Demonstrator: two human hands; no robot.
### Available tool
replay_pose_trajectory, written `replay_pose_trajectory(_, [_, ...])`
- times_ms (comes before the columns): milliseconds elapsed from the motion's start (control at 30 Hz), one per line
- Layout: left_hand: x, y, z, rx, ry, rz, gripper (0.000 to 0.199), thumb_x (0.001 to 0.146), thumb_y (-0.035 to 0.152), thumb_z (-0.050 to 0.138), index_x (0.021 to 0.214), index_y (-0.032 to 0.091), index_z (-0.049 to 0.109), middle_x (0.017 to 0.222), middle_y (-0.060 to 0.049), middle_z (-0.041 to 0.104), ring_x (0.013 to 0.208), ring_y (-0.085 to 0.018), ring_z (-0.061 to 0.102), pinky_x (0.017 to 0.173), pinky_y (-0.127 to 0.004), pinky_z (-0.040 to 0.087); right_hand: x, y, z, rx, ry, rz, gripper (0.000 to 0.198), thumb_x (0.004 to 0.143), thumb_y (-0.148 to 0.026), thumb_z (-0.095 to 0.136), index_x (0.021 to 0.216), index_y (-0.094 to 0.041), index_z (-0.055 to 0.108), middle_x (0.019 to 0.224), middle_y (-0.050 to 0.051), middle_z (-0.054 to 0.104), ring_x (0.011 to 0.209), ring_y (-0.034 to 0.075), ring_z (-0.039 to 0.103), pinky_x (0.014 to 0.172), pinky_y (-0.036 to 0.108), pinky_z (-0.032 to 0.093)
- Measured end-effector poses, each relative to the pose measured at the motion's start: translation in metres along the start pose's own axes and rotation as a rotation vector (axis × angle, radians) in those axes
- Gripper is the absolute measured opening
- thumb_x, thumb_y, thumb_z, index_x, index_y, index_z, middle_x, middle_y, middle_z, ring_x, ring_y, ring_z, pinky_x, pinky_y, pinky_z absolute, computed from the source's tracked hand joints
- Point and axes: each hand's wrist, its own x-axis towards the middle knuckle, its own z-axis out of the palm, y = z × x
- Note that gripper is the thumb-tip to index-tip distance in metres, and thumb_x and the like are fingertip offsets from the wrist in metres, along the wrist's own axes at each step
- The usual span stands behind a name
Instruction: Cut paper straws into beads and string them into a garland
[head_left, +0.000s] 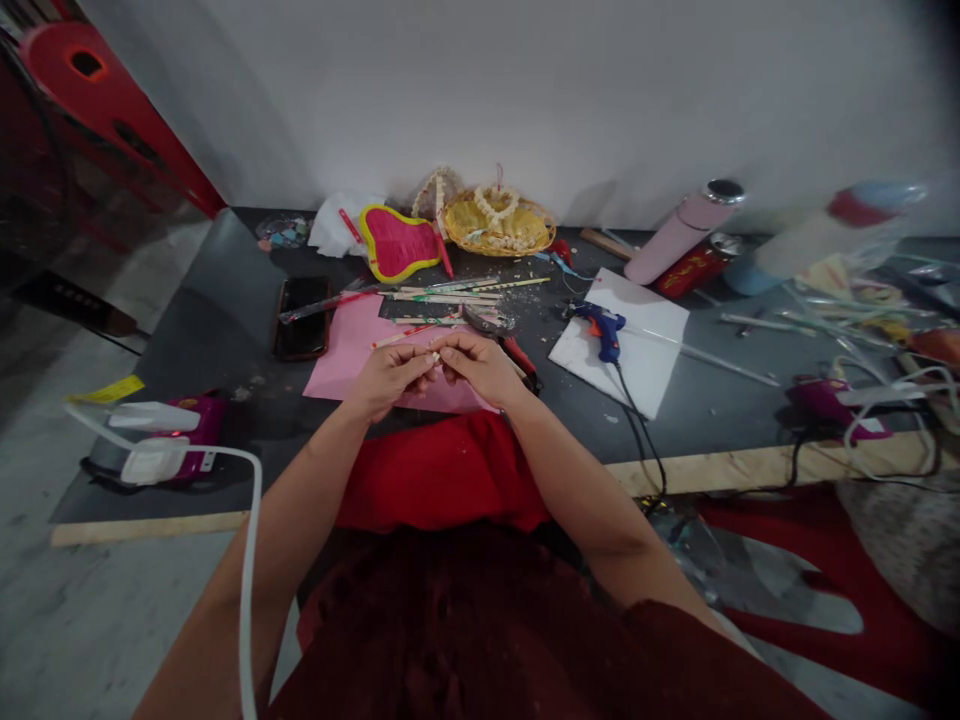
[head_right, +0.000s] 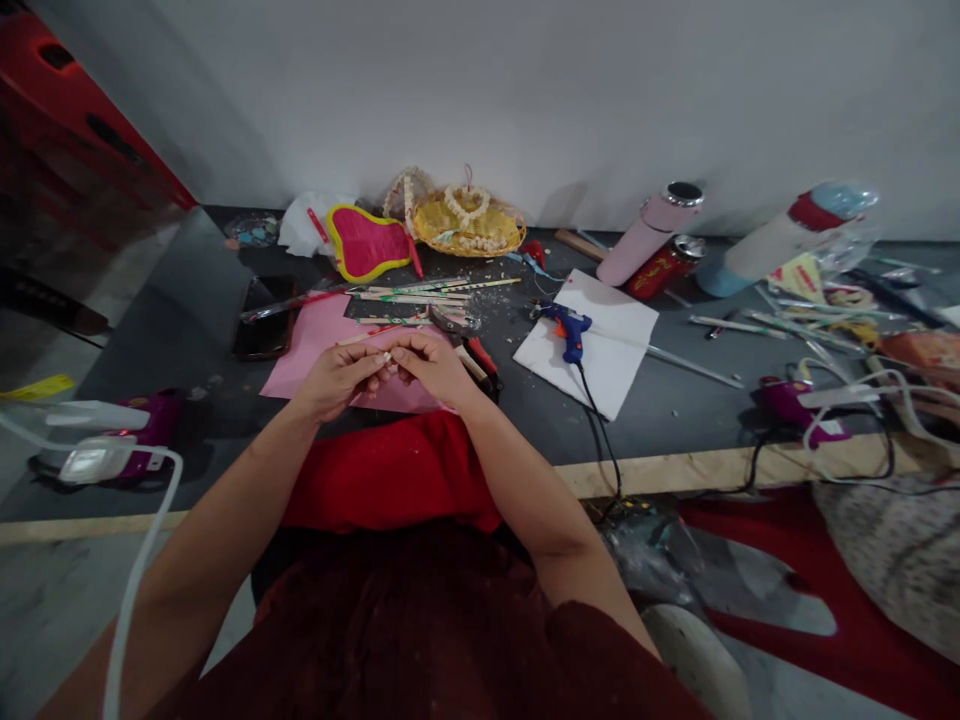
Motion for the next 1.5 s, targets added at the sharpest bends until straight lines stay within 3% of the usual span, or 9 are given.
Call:
replay_pose_trajectory(167, [0.000, 0.000, -0.001, -0.061, -0.019, -0.047, 0.024, 0.072, 0.038, 0.073, 0.074, 0.014, 0.070, 0.063, -0.003, 0.064, 0.045, -0.005, 0.050, 0.044, -0.018, 0.044, 0.000, -0.002, 0.000, -0.007, 0.001, -0.011, 0.024, 0.080, -0.043, 0.065, 0.089, -0.021, 0.066, 0.074, -0.002, 0.061, 0.057, 0.008, 0.052, 0.056, 0.023, 0.044])
replay_pose_trajectory(367, [0.000, -0.002, -0.001, 0.004, 0.005, -0.044, 0.023, 0.072, 0.037, 0.073, 0.076, 0.014, 0.070, 0.063, -0.003, 0.064, 0.046, -0.006, 0.051, 0.044, -0.019, 0.045, -0.002, -0.006, -0.001, -0.177, 0.024, -0.007, 0.019, 0.081, -0.037, 0.063, 0.087, -0.019, 0.065, 0.076, -0.001, 0.061, 0.062, 0.009, 0.053, 0.059, 0.024, 0.044])
replay_pose_trajectory(667, [-0.001, 0.003, 0.001, -0.058, -0.033, -0.009, 0.016, 0.066, 0.018, 0.067, 0.080, 0.014, 0.071, 0.070, -0.004, 0.068, 0.048, -0.008, 0.056, 0.049, -0.021, 0.047, 0.000, -0.002, -0.005, -0.025, 0.042, 0.006, 0.023, 0.080, -0.042, 0.064, 0.084, -0.019, 0.062, 0.077, -0.001, 0.059, 0.060, 0.008, 0.051, 0.059, 0.024, 0.045])
replay_pose_trajectory(833, [-0.001, 0.002, 0.002, 0.042, -0.025, 0.083, 0.019, 0.070, 0.027, 0.071, 0.084, 0.015, 0.071, 0.071, -0.003, 0.067, 0.050, -0.008, 0.055, 0.049, -0.020, 0.044, 0.001, -0.003, -0.003, -0.050, 0.056, 0.002, 0.026, 0.080, -0.046, 0.063, 0.083, -0.020, 0.059, 0.071, -0.003, 0.055, 0.058, 0.009, 0.050, 0.057, 0.024, 0.043])
replay_pose_trajectory(933, [0.000, -0.003, 0.004, 0.144, 0.056, 0.186, 0.020, 0.072, 0.032, 0.072, 0.082, 0.015, 0.071, 0.065, -0.002, 0.064, 0.050, -0.008, 0.053, 0.049, -0.020, 0.042, 0.000, -0.004, 0.001, -0.067, 0.079, -0.008, 0.027, 0.081, -0.047, 0.062, 0.081, -0.020, 0.058, 0.069, -0.003, 0.053, 0.058, 0.008, 0.047, 0.055, 0.023, 0.040])
replay_pose_trajectory(1067, [0.002, -0.009, 0.008, 0.212, 0.252, 0.319, 0.021, 0.072, 0.032, 0.072, 0.089, 0.019, 0.071, 0.071, 0.000, 0.065, 0.055, -0.009, 0.054, 0.054, -0.020, 0.043, 0.000, -0.002, 0.011, 0.102, 0.124, 0.011, 0.030, 0.080, -0.050, 0.063, 0.080, -0.020, 0.056, 0.065, -0.005, 0.050, 0.055, 0.008, 0.043, 0.053, 0.022, 0.036])
replay_pose_trajectory(1200, [0.003, -0.009, 0.007, 0.204, 0.362, 0.377, 0.022, 0.068, 0.031, 0.076, 0.088, 0.022, 0.073, 0.088, -0.004, 0.068, 0.071, -0.012, 0.059, 0.060, -0.022, 0.046, 0.000, 0.001, 0.022, 0.323, 0.119, 0.123, 0.034, 0.075, -0.052, 0.068, 0.079, -0.022, 0.053, 0.066, -0.005, 0.048, 0.055, 0.007, 0.043, 0.053, 0.022, 0.038])
replay_pose_trajectory(1333, [0.004, -0.010, 0.005, 0.226, 0.334, 0.416, 0.015, 0.072, 0.031, 0.073, 0.086, 0.025, 0.075, 0.095, -0.005, 0.067, 0.080, -0.014, 0.059, 0.061, -0.022, 0.047, -0.001, 0.000, 0.026, 0.447, 0.087, 0.209, 0.036, 0.069, -0.050, 0.074, 0.078, -0.023, 0.051, 0.070, -0.006, 0.049, 0.057, 0.007, 0.045, 0.057, 0.023, 0.043])
replay_pose_trajectory(1500, [0.004, -0.013, 0.005, 0.137, 0.283, 0.410, 0.020, 0.075, 0.033, 0.071, 0.092, 0.023, 0.073, 0.098, -0.005, 0.066, 0.067, -0.010, 0.057, 0.056, -0.022, 0.046, -0.002, 0.001, 0.027, 0.517, 0.065, 0.230, 0.038, 0.066, -0.049, 0.076, 0.077, -0.022, 0.051, 0.070, -0.006, 0.049, 0.058, 0.007, 0.045, 0.057, 0.022, 0.042])
